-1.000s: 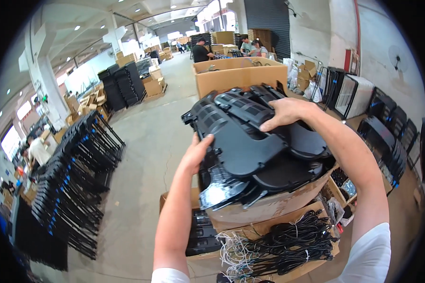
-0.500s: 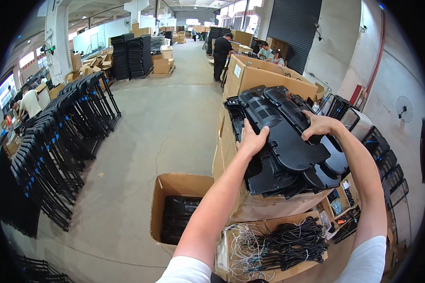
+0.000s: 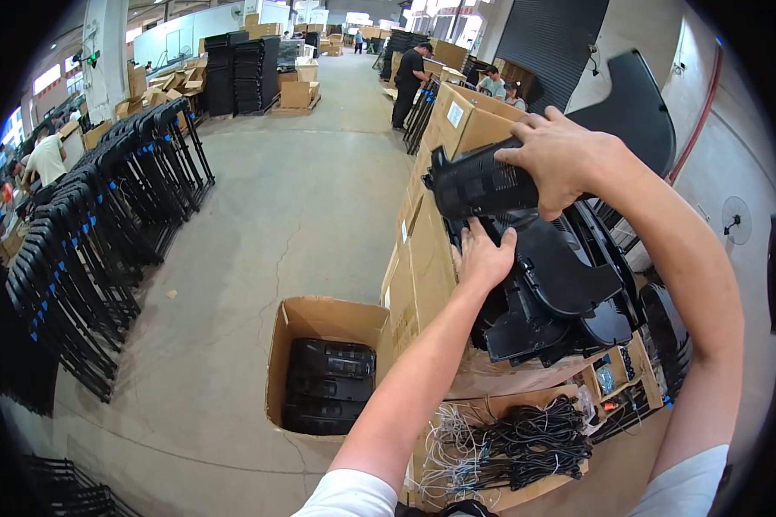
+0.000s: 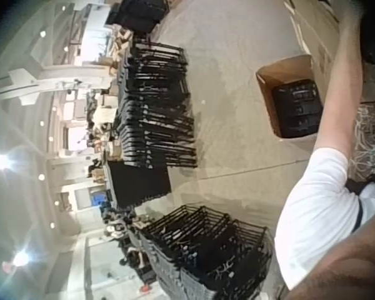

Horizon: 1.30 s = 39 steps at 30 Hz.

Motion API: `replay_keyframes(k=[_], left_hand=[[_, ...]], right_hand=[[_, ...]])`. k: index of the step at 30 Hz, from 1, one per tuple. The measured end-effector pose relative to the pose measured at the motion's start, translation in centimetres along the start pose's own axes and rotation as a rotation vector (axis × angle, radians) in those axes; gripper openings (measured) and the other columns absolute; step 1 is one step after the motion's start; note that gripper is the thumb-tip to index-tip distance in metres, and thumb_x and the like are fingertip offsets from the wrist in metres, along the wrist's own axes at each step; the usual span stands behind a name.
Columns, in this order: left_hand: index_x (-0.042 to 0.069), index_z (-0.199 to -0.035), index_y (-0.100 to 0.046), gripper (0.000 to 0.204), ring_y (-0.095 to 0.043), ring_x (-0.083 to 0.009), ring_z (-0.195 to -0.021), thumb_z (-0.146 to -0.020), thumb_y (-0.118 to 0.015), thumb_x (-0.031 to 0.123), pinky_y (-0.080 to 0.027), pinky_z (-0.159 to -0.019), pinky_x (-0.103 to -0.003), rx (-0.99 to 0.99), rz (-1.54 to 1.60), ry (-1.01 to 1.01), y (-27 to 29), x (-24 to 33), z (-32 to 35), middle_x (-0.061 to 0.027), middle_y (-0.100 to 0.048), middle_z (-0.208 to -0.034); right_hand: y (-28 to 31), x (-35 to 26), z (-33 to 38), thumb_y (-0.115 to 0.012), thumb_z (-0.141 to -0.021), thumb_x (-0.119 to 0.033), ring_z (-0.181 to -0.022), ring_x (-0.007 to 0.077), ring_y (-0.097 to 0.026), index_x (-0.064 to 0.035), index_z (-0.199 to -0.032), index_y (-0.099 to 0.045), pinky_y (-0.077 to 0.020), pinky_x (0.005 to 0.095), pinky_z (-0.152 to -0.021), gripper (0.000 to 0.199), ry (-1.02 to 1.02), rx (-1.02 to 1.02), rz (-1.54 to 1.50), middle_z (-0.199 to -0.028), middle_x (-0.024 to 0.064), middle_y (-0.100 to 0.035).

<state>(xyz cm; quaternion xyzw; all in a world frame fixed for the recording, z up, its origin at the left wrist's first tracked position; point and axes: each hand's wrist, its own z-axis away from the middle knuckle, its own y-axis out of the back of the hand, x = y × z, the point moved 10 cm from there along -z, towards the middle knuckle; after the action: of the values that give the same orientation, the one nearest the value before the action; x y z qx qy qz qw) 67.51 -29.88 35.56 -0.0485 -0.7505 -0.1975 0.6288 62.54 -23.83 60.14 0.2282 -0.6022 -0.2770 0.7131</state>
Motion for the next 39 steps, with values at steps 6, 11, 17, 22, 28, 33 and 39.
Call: replay_keyframes(k=[6, 11, 17, 22, 28, 33, 39], left_hand=[[-0.001, -0.161, -0.033, 0.089, -0.028, -0.0391, -0.157, -0.102, -0.048, 0.063, -0.010, -0.130, -0.056, 0.008, -0.107, -0.093, -1.0, 1.6, 0.6, -0.0277, -0.036, -0.165], [-0.001, -0.160, -0.036, 0.086, -0.029, -0.0392, -0.157, -0.103, -0.046, 0.062, -0.009, -0.130, -0.057, 0.062, -0.064, -0.084, -0.4, 0.2, 0.5, -0.0281, -0.039, -0.163], [-0.009, -0.133, -0.059, 0.064, -0.062, -0.0414, -0.125, -0.106, -0.050, 0.049, -0.041, -0.113, -0.050, 0.233, -0.128, -0.240, 1.7, 2.4, 2.1, -0.0310, -0.067, -0.126], [-0.007, -0.111, -0.068, 0.050, -0.069, -0.0422, -0.105, -0.108, -0.049, 0.039, -0.050, -0.101, -0.048, 0.075, -0.232, -0.352, 1.3, 3.0, 3.1, -0.0303, -0.073, -0.101], [-0.003, -0.104, -0.073, 0.042, -0.071, -0.0387, -0.100, -0.107, -0.052, 0.033, -0.050, -0.097, -0.049, 0.400, -0.239, -0.463, 4.1, 2.5, 6.7, -0.0216, -0.076, -0.092], [0.003, -0.093, -0.073, 0.037, -0.069, -0.0365, -0.089, -0.100, -0.067, 0.039, -0.048, -0.081, -0.050, 0.406, -0.173, -0.358, 5.8, 2.0, 7.3, -0.0196, -0.073, -0.083], [-0.004, -0.106, -0.073, 0.055, -0.068, -0.0387, -0.102, -0.097, -0.067, 0.050, -0.044, -0.103, -0.054, 0.205, -0.203, -0.366, 4.7, 2.4, 8.9, -0.0226, -0.074, -0.098]], right_hand=[[-2.3, -2.0, -2.9, -0.087, -0.055, -0.041, -0.136, 0.0309, -0.053, -0.0197, -0.147, -0.063, -0.0395, 0.0439, -0.111, 0.097, -0.002, -0.433, 0.193, -0.136, 0.0135, -0.064], [-2.8, -4.5, -4.8, -0.089, -0.059, -0.047, -0.137, 0.0282, -0.055, -0.0238, -0.153, -0.058, -0.0395, 0.0409, -0.110, 0.102, -0.015, -0.479, 0.384, -0.142, 0.0092, -0.064], [-2.2, -4.5, -4.8, -0.090, -0.058, -0.044, -0.139, 0.0280, -0.053, -0.0254, -0.152, -0.060, -0.0378, 0.0440, -0.111, 0.100, 0.019, -0.451, 0.387, -0.140, 0.0110, -0.064], [-3.3, -2.1, -3.7, -0.087, -0.056, -0.039, -0.144, 0.0350, -0.047, -0.0230, -0.153, -0.059, -0.0305, 0.0528, -0.120, 0.102, 0.089, -0.352, 0.135, -0.149, 0.0154, -0.058], [-6.2, -0.3, -3.2, -0.087, -0.055, -0.035, -0.141, 0.0362, -0.049, -0.0267, -0.155, -0.057, -0.0323, 0.0555, -0.118, 0.105, 0.092, -0.330, -0.012, -0.141, 0.0131, -0.064], [-5.8, -0.4, -3.4, -0.087, -0.055, -0.034, -0.138, 0.0350, -0.054, -0.0268, -0.155, -0.057, -0.0340, 0.0549, -0.117, 0.106, 0.130, -0.270, -0.012, -0.139, 0.0128, -0.067], [-8.3, -0.9, -4.0, -0.085, -0.054, -0.034, -0.150, 0.0370, -0.042, -0.0248, -0.155, -0.057, -0.0244, 0.0567, -0.126, 0.105, 0.225, -0.460, -0.181, -0.152, 0.0160, -0.058]])
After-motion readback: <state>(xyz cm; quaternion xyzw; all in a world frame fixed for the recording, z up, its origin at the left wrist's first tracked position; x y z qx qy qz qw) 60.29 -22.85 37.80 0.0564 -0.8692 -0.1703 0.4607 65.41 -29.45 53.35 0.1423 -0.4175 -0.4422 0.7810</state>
